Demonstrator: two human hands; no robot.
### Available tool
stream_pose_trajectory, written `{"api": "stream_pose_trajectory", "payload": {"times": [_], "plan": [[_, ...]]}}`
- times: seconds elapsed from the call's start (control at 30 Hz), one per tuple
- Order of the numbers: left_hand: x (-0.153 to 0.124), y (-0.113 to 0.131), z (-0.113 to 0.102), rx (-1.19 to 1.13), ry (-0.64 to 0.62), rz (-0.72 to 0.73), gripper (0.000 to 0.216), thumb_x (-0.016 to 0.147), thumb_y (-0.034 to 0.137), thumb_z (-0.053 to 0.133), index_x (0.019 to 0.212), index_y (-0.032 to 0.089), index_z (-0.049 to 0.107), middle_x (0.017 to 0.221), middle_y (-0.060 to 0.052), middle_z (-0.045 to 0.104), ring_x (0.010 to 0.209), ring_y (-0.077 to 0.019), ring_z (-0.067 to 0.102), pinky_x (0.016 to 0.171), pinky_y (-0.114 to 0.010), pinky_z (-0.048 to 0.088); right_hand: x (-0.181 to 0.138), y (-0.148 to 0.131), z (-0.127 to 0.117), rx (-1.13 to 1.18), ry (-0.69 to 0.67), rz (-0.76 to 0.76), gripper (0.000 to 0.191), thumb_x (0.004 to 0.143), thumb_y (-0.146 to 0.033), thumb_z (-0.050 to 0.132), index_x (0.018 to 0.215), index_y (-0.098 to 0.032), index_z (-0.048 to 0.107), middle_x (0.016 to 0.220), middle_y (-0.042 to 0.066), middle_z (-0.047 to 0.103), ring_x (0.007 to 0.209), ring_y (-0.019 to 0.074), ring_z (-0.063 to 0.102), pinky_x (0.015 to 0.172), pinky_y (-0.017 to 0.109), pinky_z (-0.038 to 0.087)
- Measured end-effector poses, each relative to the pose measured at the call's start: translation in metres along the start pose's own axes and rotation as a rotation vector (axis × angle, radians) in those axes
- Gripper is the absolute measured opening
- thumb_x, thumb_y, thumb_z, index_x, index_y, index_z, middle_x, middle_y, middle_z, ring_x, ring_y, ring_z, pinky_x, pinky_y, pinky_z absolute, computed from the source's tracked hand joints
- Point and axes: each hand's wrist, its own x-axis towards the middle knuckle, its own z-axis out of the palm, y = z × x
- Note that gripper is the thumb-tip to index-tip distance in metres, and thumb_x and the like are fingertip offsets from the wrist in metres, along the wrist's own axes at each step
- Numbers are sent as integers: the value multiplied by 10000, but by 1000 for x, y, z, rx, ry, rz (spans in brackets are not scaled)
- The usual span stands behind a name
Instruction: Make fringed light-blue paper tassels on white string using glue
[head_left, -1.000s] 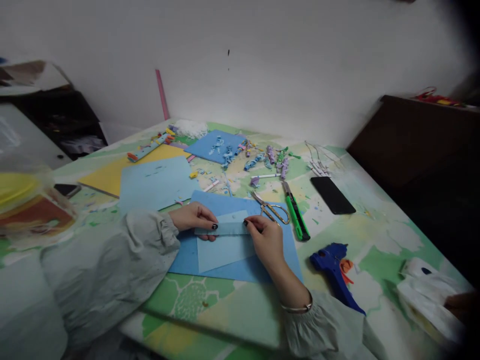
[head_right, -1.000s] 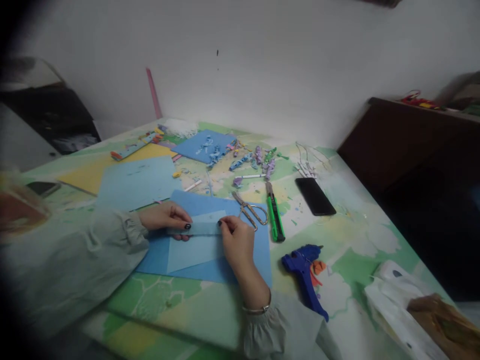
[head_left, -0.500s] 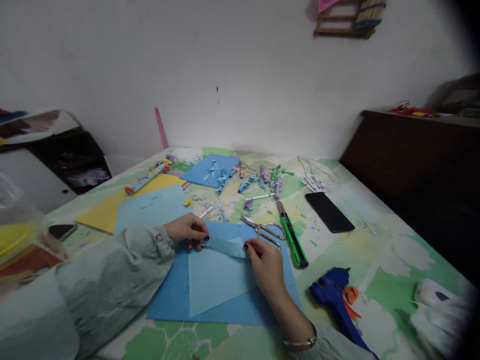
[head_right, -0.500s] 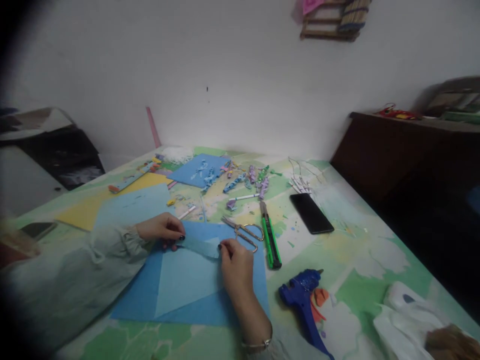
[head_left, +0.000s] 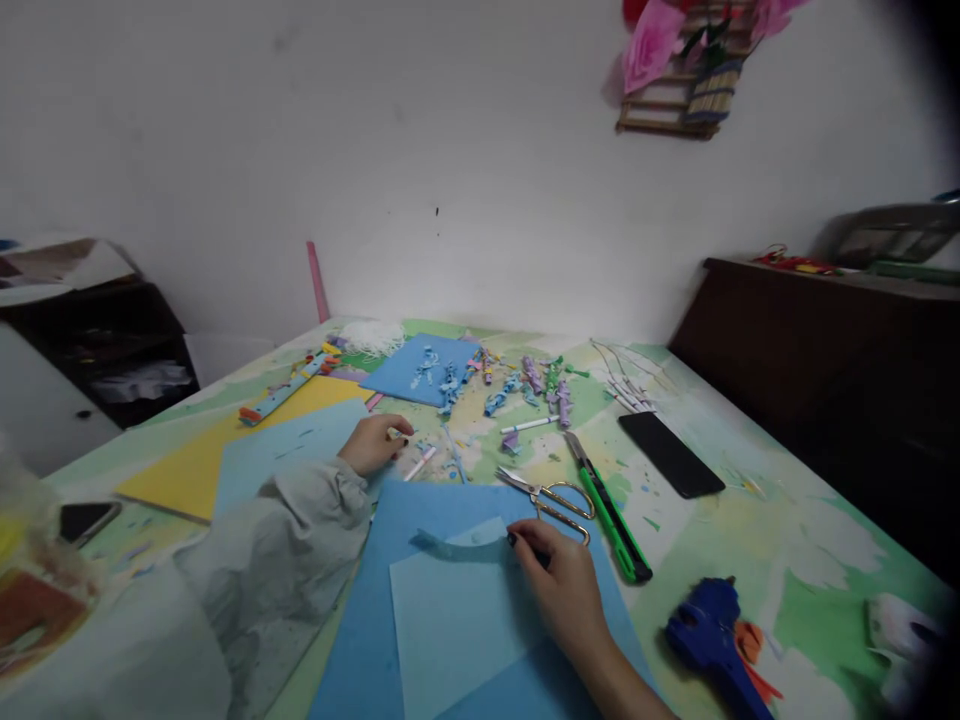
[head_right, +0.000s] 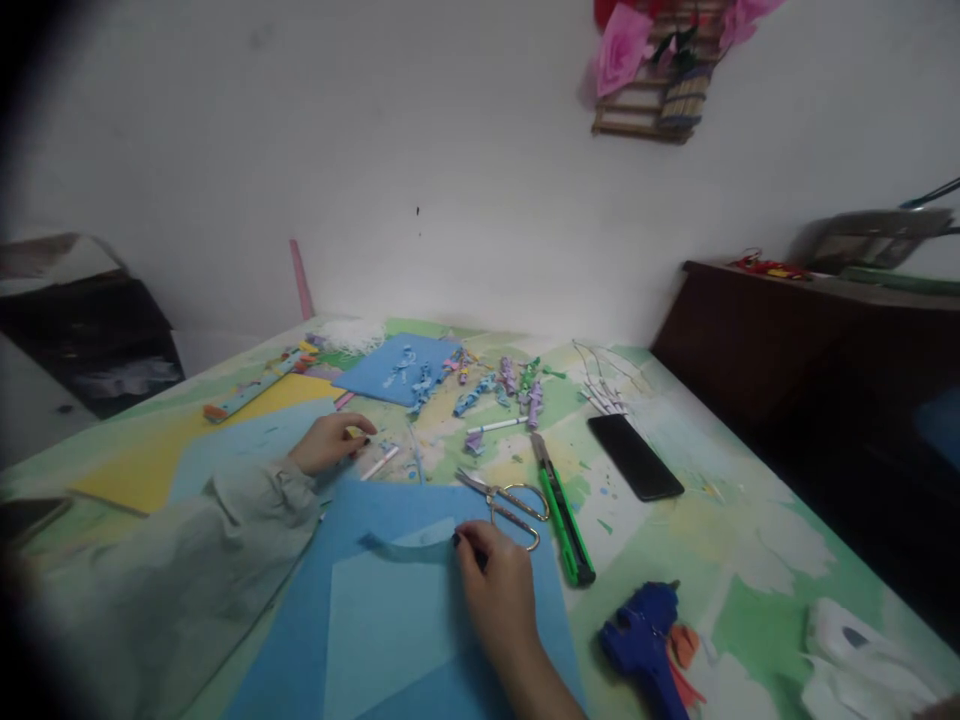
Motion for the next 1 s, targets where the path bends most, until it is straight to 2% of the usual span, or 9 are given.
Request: {"api": "stream_pose_trajectory", "payload": {"times": [0.17, 0.27, 0.43, 0.63, 0.8, 1.0], "plan": [[14, -22, -24, 113, 78, -23, 292, 868, 302, 530, 1119, 152, 546, 1125, -82, 575, 947, -214, 588, 791, -406, 508, 0, -3, 1, -36, 41, -6, 254, 841, -316, 466, 877, -171, 671, 814, 72, 709, 734, 212, 658, 636, 285, 487], [13, -34, -31, 155, 78, -4, 287, 869, 299, 529, 1117, 156, 549, 1132, -82, 573, 952, -214, 586, 795, -405, 507, 2, -4, -1, -185, 72, -95, 247, 825, -303, 478, 913, -162, 661, 864, 95, 703, 777, 229, 651, 681, 317, 494], [12, -36, -21, 200, 4, 102, 279, 869, 297, 529, 1109, 157, 555, 1126, -81, 578, 939, -208, 590, 786, -397, 510, 15, -9, -15, -490, 104, -222, 235, 798, -196, 467, 950, -181, 645, 895, 103, 674, 852, 237, 613, 750, 345, 470], [28, -29, -7, 264, -34, 199, 296, 872, 293, 526, 1136, 158, 536, 1150, -91, 563, 968, -213, 580, 808, -417, 501, 29, -2, -32, -786, 141, -166, 175, 798, -138, 482, 894, -173, 624, 840, 95, 641, 861, 267, 548, 739, 358, 421], [39, -27, 0, 304, -71, 186, 305, 872, 291, 527, 1145, 154, 529, 1150, -92, 561, 964, -214, 582, 803, -417, 503, 21, 14, -27, -868, 99, -118, 204, 792, -141, 536, 984, -150, 605, 973, 124, 607, 882, 270, 531, 777, 362, 407], [37, -22, 3, 307, -110, 143, 305, 873, 291, 526, 1144, 154, 529, 1147, -91, 563, 959, -212, 584, 798, -414, 505, 23, 18, -28, -888, 77, -75, 194, 778, -75, 522, 909, -177, 621, 933, 100, 619, 849, 261, 550, 729, 341, 405]]}}
